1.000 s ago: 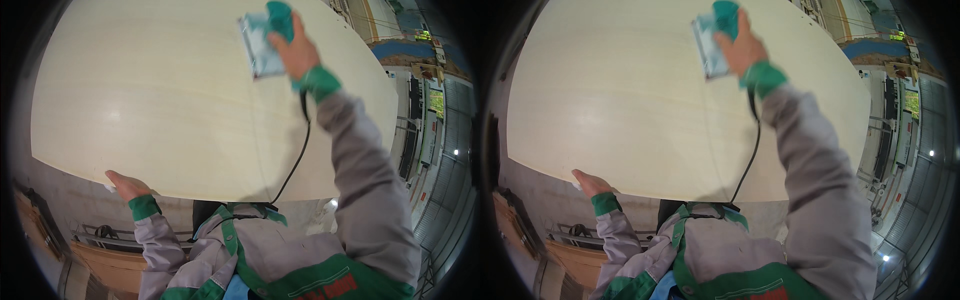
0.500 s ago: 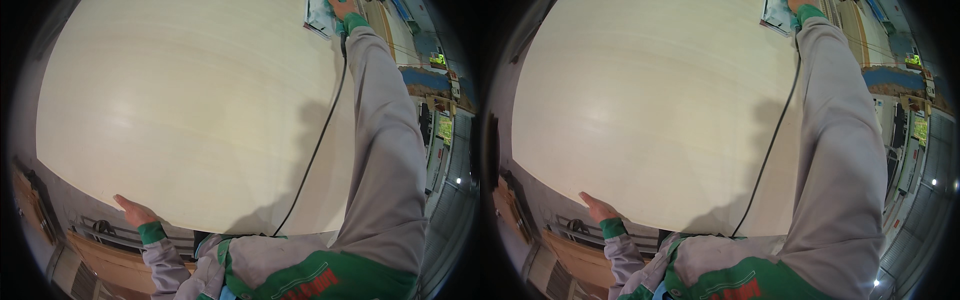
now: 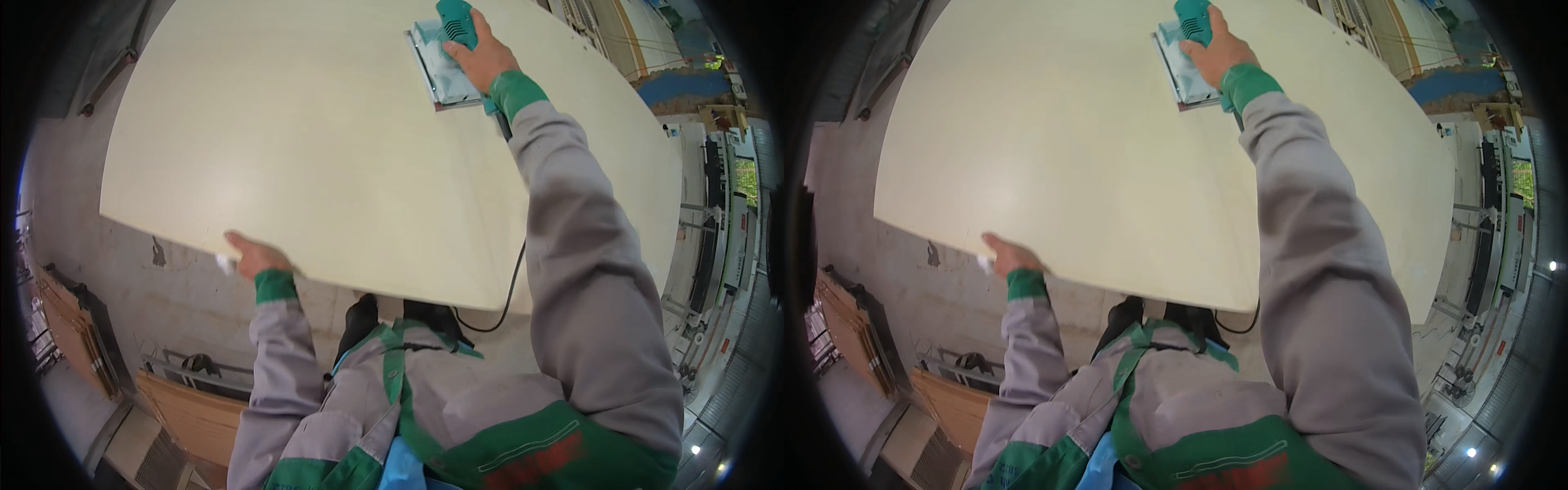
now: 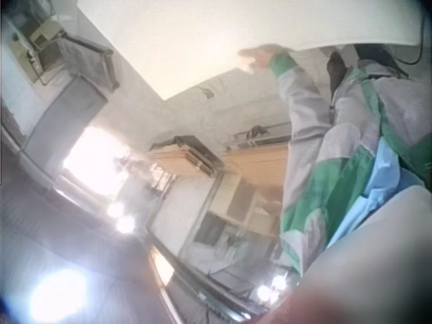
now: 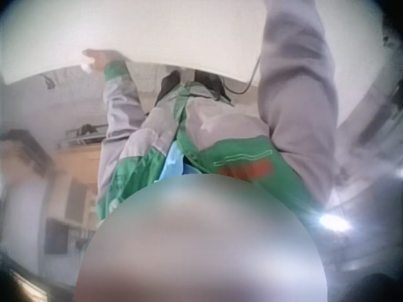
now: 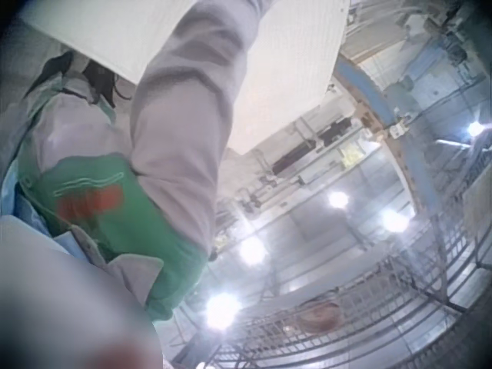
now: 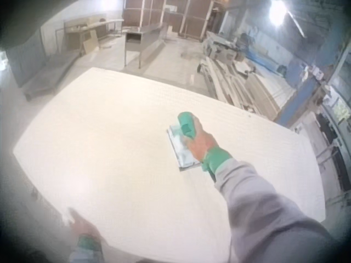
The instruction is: The person uses an electric sander to smooth the surface of a large wooden board on a workbench. They move the sander across the board in various directions, occasionally adjusting their grip and position to cover different areas.
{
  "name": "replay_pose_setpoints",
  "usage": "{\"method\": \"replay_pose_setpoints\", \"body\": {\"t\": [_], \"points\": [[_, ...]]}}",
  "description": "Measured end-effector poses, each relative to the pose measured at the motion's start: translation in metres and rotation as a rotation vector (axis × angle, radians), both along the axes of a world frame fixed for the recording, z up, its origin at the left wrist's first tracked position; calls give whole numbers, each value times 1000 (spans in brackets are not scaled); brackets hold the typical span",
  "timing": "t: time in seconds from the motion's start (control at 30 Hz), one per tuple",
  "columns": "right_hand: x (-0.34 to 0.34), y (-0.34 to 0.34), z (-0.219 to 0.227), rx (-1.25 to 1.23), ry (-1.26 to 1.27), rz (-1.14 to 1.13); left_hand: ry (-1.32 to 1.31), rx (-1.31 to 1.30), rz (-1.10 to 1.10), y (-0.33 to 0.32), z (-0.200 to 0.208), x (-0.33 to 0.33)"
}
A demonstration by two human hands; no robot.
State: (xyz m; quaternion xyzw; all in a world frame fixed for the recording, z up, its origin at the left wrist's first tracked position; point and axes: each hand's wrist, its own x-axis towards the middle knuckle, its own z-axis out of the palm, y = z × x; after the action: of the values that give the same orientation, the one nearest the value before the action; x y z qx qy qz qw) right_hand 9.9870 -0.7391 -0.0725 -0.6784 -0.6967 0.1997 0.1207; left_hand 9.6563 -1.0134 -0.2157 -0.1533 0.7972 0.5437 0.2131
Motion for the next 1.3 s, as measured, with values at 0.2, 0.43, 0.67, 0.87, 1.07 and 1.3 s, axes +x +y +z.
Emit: {"method": "replay_pose_setpoints", "body": {"t": [0.2, 0.43, 0.67, 0.87, 1.07, 1.3], "points": [[-49, -200, -6, -89, 23, 188, -12, -14, -11, 3, -10, -3], [-48, -415, 20, -317, 84, 226, 207, -322, -197, -6, -26, -18], [94, -474, 0, -235, 84, -300, 111, -352, -347, -11, -19, -23], [237, -497, -5, -40, -74, -639, 94, -359, -356, -11, -1, -4], [309, -397, -5, 74, 11, -682, 84, -337, -265, -5, -2, 1], [190, -245, -4, -10, 24, -237, 127, -311, -213, -2, -4, 2]]}}
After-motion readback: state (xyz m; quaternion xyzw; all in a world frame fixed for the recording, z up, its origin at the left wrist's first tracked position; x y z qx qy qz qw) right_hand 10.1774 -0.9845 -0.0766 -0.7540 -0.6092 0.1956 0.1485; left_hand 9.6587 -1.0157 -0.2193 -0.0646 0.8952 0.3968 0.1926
